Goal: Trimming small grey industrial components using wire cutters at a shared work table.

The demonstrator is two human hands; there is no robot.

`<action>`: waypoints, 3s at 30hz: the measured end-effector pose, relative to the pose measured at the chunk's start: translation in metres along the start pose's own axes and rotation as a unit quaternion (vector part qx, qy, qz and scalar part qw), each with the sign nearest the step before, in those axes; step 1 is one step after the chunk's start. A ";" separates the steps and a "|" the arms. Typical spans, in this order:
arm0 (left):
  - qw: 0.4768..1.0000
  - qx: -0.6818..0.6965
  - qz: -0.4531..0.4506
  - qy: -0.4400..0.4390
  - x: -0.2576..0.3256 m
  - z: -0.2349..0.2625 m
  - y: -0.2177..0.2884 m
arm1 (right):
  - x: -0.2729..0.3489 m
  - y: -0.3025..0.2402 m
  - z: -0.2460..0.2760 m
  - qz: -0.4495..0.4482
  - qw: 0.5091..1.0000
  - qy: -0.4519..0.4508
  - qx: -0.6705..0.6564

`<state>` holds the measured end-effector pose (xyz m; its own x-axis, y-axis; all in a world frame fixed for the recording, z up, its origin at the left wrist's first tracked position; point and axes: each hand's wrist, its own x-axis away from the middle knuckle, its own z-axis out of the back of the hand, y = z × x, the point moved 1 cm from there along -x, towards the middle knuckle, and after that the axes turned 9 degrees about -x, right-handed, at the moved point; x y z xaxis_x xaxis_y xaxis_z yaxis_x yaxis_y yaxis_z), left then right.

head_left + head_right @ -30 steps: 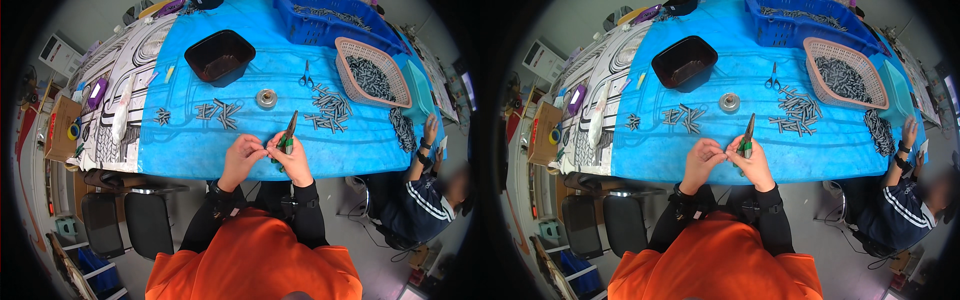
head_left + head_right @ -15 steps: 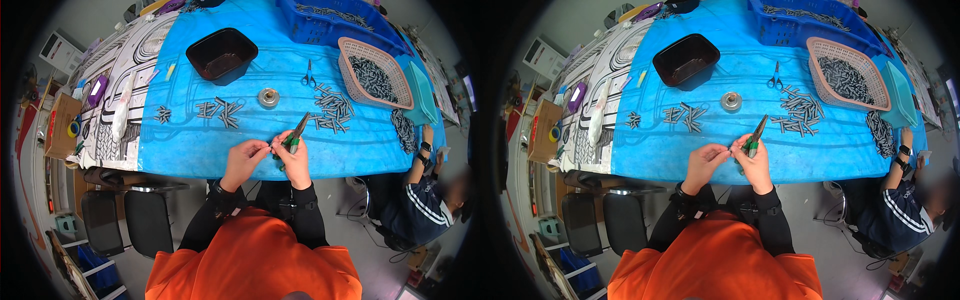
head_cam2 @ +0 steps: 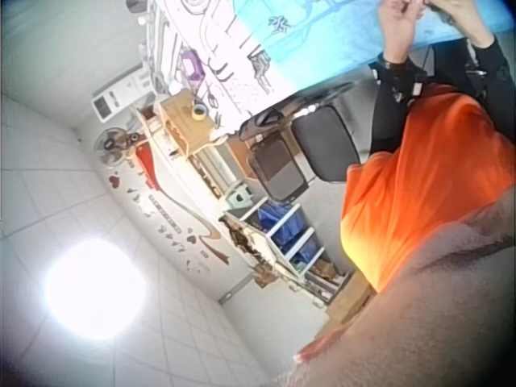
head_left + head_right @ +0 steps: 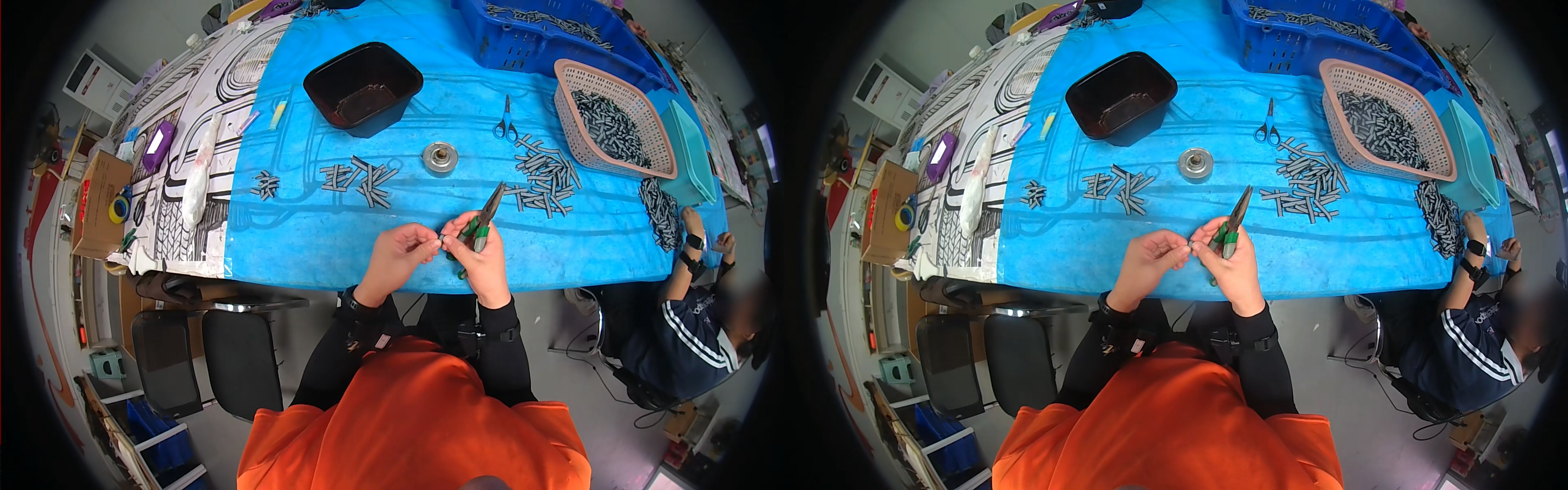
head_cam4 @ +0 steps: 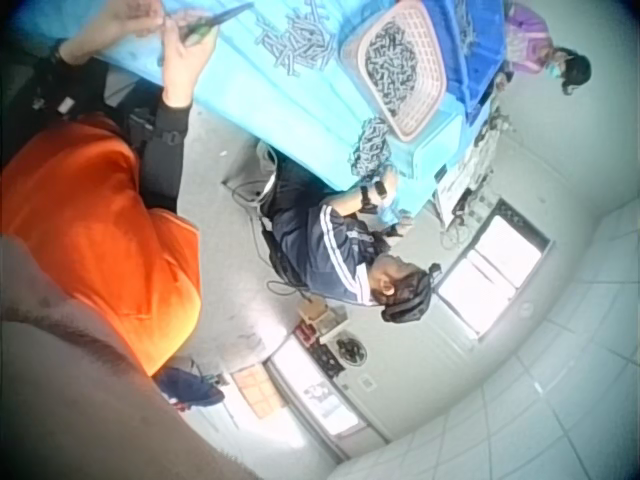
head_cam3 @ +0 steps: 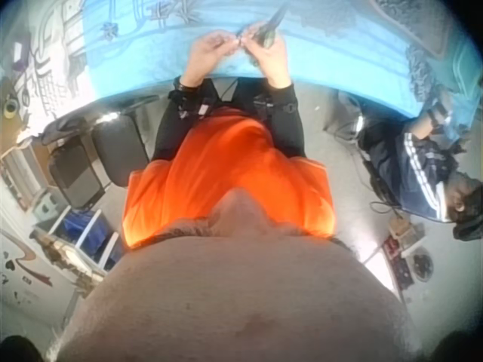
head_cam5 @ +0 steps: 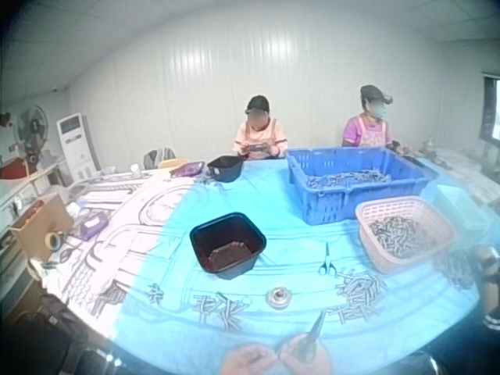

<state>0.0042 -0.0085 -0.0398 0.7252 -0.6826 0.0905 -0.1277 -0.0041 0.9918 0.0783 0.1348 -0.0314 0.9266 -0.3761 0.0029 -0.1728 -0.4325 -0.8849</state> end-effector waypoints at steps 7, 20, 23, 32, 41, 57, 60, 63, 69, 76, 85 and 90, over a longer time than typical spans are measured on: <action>1.000 -0.005 0.007 0.003 0.001 -0.002 0.003 | 0.000 -0.001 -0.003 0.012 0.999 0.017 0.037; 0.998 -0.024 0.009 0.052 0.003 -0.008 0.003 | 0.001 0.005 -0.001 0.029 0.998 0.064 0.005; 0.998 -0.017 0.013 0.056 0.003 -0.009 0.007 | 0.001 0.006 -0.001 0.032 0.996 0.073 -0.027; 0.998 -0.025 0.005 0.060 -0.002 -0.003 0.003 | -0.002 0.006 -0.002 0.042 0.998 0.054 0.013; 0.925 -0.342 -0.082 0.146 -0.068 0.036 0.068 | -0.004 0.010 0.008 0.029 0.994 0.013 -0.101; 0.895 -0.433 -0.037 0.100 -0.120 0.045 0.059 | -0.005 0.015 0.008 0.015 0.994 0.000 -0.104; 0.901 -0.423 -0.036 0.095 -0.121 0.044 0.058 | -0.005 0.015 0.008 0.016 0.994 0.002 -0.104; 0.916 -0.392 -0.023 0.087 -0.121 0.043 0.059 | -0.005 0.014 0.009 0.014 0.994 0.001 -0.107; 0.918 -0.388 -0.015 0.084 -0.122 0.043 0.061 | -0.005 0.013 0.007 0.020 0.994 0.002 -0.105; 0.922 -0.377 -0.018 0.083 -0.123 0.042 0.059 | -0.005 0.015 0.010 0.014 0.994 -0.003 -0.108; 0.924 -0.373 -0.020 0.088 -0.117 0.043 0.060 | -0.004 0.012 0.010 0.001 0.994 -0.012 -0.110; 0.945 -0.322 -0.016 0.057 -0.085 0.043 0.072 | -0.006 -0.002 0.001 -0.034 0.993 -0.051 -0.103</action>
<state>-0.0953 0.0180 0.0198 0.7947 -0.6061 0.0316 0.3072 0.4466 0.8404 0.0732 0.1394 -0.0299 0.9657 -0.2597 0.0025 -0.1637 -0.6161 -0.7704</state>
